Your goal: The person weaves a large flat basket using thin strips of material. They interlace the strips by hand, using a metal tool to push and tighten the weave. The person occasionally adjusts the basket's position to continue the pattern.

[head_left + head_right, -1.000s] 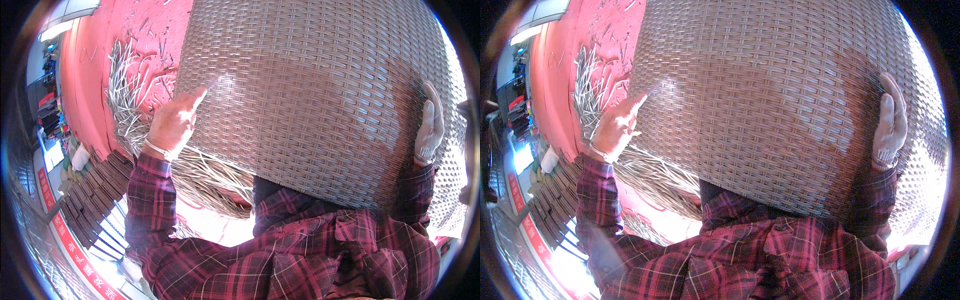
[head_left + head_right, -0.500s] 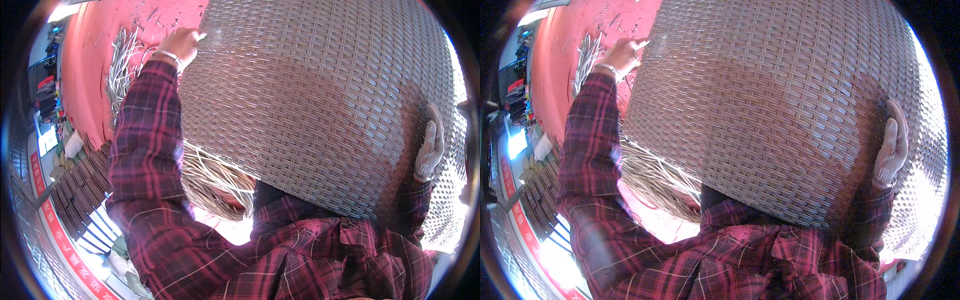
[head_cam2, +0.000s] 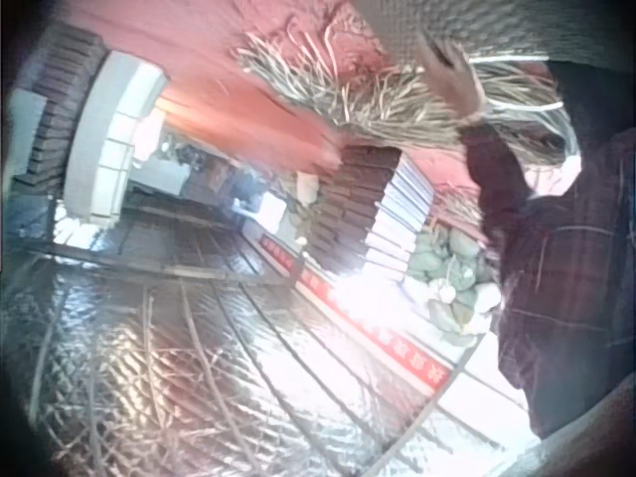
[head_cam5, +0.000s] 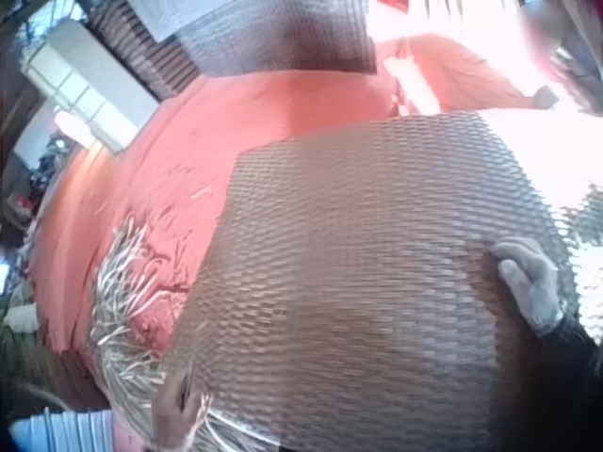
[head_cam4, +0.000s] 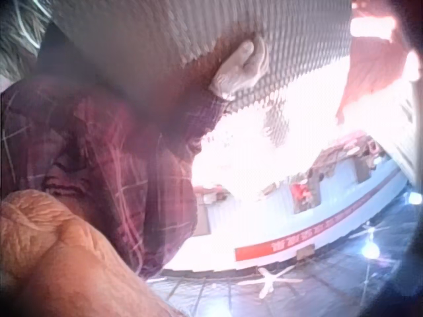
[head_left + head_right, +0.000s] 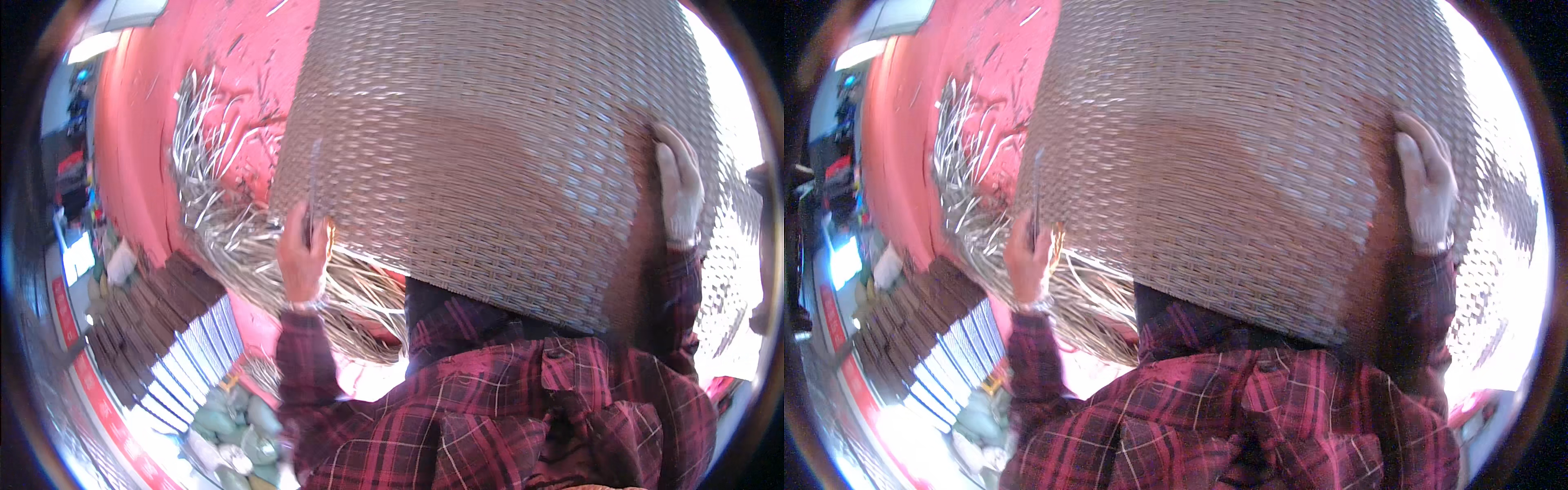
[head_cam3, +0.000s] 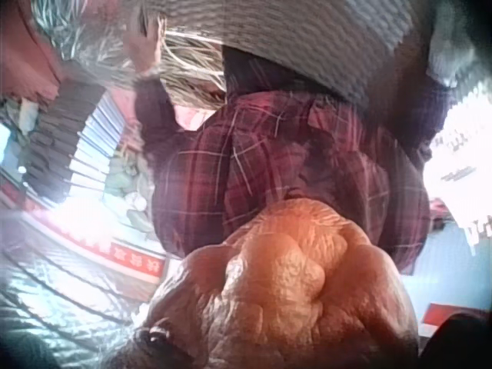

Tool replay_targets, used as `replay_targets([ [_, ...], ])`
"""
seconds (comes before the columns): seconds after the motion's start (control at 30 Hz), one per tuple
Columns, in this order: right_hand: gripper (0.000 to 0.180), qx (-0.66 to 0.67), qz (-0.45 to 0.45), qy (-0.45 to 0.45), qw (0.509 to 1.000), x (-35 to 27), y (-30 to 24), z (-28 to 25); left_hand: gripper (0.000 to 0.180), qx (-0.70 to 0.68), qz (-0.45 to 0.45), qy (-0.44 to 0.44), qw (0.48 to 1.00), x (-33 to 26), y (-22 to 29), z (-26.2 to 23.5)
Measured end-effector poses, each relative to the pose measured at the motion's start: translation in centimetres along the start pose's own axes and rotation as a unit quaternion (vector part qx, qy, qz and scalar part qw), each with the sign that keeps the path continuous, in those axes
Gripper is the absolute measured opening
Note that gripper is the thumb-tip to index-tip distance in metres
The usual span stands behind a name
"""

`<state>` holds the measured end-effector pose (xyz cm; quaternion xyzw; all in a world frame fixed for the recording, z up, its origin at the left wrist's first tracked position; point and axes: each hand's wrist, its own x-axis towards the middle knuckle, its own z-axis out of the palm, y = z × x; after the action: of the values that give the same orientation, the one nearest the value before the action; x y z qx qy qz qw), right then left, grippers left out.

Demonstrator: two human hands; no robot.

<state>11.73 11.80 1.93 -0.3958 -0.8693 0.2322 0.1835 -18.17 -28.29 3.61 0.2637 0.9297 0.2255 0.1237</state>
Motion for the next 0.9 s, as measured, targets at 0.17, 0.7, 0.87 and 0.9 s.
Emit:
replay_targets([
  [0.17, 0.026, -0.136, -0.121, -0.010, 0.983, -1.0, -2.2, -1.2, 0.022, -0.507, -0.297, 0.004, 0.809, -6.6, -1.2, 4.6],
  [0.7, 0.057, -0.405, 0.279, -0.055, 0.869, -16.6, 6.5, -20.3, 0.036, -0.493, -0.329, -0.004, 0.805, -5.3, -4.6, 6.6],
  [0.87, 0.060, -0.188, 0.489, 0.154, 0.838, -21.0, 11.1, -25.3, 0.028, -0.593, -0.419, 0.024, 0.688, -3.9, -3.6, 7.2],
  [0.9, 0.059, -0.100, 0.515, 0.200, 0.828, -21.7, 11.6, -25.7, 0.027, -0.610, -0.406, 0.020, 0.680, -3.8, -3.5, 7.3],
])
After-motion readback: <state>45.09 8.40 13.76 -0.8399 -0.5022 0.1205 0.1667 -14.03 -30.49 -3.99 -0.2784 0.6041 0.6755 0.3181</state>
